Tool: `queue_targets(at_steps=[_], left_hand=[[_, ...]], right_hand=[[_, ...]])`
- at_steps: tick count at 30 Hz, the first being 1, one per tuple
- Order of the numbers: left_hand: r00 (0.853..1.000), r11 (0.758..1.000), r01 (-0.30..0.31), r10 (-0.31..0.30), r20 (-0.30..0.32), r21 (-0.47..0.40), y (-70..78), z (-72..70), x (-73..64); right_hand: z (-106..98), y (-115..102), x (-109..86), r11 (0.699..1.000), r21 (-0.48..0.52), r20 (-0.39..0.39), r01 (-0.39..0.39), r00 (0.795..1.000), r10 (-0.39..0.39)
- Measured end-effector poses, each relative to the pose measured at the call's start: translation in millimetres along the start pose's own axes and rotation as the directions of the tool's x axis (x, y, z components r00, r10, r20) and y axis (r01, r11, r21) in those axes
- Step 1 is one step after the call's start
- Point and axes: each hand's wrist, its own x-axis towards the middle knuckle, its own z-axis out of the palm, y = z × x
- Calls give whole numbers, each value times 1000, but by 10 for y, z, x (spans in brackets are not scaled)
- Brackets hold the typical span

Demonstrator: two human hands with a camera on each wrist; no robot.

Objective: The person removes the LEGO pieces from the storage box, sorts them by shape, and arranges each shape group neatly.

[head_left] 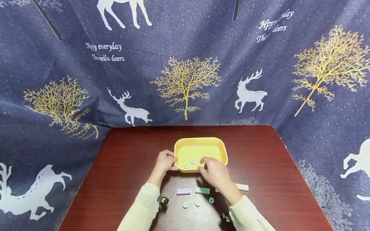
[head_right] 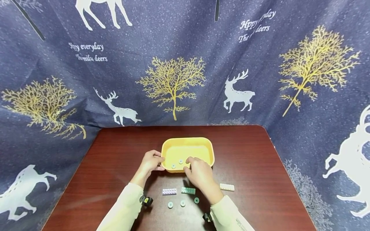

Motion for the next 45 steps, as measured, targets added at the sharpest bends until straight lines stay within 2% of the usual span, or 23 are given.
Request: queue_targets(at_steps=[11,25,40,45], left_hand=[[1000,1000,14,-14,4,-10,4,-1,7],[1000,1000,15,-15,6,-18,26,-5,12],[1000,1000,16,-16,5,-18,24,-2,11],[1000,1000,19,-19,7,-24,9,-1,19]], right_hand=[[90,-8,196,1000,2,17,-3,1000,3],[254,25,394,998,-19,94,-57,994,59],[401,21,477,997,-18,116,-71,991,72],[434,20,506,996,-15,148,-92,985,93]])
